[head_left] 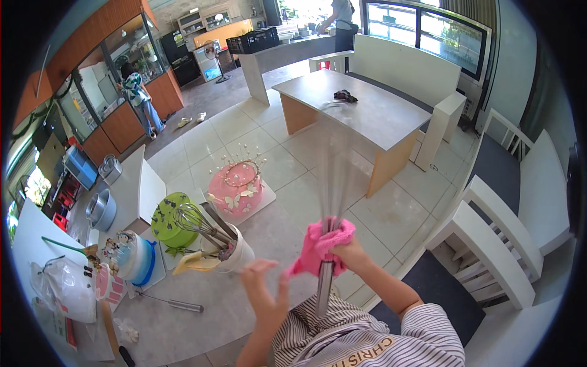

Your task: Cleaning a whisk and metal spatula using a pink cloth in a bakery kitchen.

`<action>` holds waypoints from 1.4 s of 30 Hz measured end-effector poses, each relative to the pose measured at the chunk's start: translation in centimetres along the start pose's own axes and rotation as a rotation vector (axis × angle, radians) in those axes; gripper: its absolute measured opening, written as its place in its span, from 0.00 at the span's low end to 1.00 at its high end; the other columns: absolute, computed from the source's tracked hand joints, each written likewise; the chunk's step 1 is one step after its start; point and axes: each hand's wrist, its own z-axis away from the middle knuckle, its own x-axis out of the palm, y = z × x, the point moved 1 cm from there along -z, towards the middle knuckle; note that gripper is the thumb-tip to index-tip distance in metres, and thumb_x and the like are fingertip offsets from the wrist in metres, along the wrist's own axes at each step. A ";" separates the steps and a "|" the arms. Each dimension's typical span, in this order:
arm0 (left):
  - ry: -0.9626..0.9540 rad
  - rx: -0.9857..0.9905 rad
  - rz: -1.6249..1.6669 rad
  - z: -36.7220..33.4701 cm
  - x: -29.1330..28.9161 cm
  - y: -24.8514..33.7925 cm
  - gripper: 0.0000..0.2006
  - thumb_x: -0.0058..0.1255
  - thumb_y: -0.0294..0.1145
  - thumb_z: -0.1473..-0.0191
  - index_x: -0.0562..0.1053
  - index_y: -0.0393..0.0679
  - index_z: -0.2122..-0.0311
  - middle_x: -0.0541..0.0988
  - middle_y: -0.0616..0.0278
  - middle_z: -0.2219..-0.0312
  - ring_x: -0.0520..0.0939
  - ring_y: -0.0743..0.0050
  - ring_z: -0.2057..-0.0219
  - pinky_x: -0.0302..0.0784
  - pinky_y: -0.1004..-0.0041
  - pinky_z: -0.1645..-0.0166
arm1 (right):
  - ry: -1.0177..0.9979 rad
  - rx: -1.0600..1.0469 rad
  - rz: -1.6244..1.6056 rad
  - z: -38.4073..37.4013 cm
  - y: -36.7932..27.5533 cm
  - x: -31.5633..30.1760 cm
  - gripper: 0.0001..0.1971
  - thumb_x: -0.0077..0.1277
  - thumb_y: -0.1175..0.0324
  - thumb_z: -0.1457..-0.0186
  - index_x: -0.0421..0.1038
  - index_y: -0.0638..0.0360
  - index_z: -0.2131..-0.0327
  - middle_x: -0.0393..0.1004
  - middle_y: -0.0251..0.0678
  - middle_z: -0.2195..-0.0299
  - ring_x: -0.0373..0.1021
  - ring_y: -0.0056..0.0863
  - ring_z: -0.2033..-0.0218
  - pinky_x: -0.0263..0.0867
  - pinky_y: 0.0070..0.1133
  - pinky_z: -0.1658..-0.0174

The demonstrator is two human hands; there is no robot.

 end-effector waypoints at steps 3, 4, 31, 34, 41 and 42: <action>-0.159 -0.026 0.070 1.7 3.2 0.4 0.17 0.51 0.32 0.58 0.62 0.39 0.62 0.67 0.53 0.70 0.68 0.54 0.65 0.63 0.66 0.59 | 0.171 -0.039 0.075 -0.3 -0.6 0.8 0.19 0.52 0.76 0.61 0.62 0.62 0.61 0.67 0.29 0.75 0.67 0.17 0.72 0.66 0.15 0.73; -0.187 -0.051 0.119 2.0 4.0 0.6 0.16 0.50 0.32 0.57 0.63 0.40 0.62 0.67 0.53 0.74 0.69 0.55 0.68 0.65 0.68 0.62 | 0.170 -0.033 0.077 -0.2 -0.7 1.1 0.19 0.52 0.76 0.61 0.62 0.62 0.61 0.67 0.29 0.75 0.67 0.17 0.72 0.66 0.15 0.73; -0.608 -0.405 0.011 0.9 6.9 1.4 0.15 0.46 0.32 0.56 0.65 0.39 0.62 0.73 0.42 0.78 0.74 0.42 0.73 0.69 0.56 0.69 | 0.218 -0.022 -0.523 -5.4 0.5 -6.1 0.04 0.43 0.75 0.56 0.66 0.62 0.73 0.68 0.36 0.76 0.67 0.27 0.74 0.65 0.22 0.70; -0.587 -0.388 -0.074 1.2 6.0 1.8 0.14 0.47 0.32 0.57 0.64 0.39 0.63 0.72 0.44 0.81 0.74 0.43 0.75 0.69 0.56 0.72 | 0.294 -0.077 -0.456 -6.8 0.9 -7.4 0.13 0.43 0.73 0.59 0.65 0.66 0.66 0.70 0.40 0.71 0.69 0.30 0.72 0.67 0.24 0.66; -0.552 -0.364 -0.084 1.5 5.0 1.2 0.14 0.48 0.31 0.58 0.63 0.39 0.64 0.72 0.45 0.83 0.74 0.44 0.77 0.69 0.57 0.73 | 0.396 -0.223 -0.203 -9.3 -0.4 -7.5 0.14 0.46 0.68 0.54 0.65 0.66 0.64 0.70 0.42 0.66 0.70 0.29 0.71 0.69 0.24 0.69; -0.558 -0.377 -0.088 1.5 4.9 1.2 0.14 0.48 0.31 0.58 0.63 0.39 0.64 0.72 0.45 0.82 0.74 0.44 0.77 0.69 0.57 0.73 | 0.446 -0.294 -0.120 -9.5 -0.6 -7.4 0.13 0.46 0.68 0.53 0.64 0.64 0.64 0.70 0.43 0.65 0.70 0.29 0.72 0.70 0.24 0.70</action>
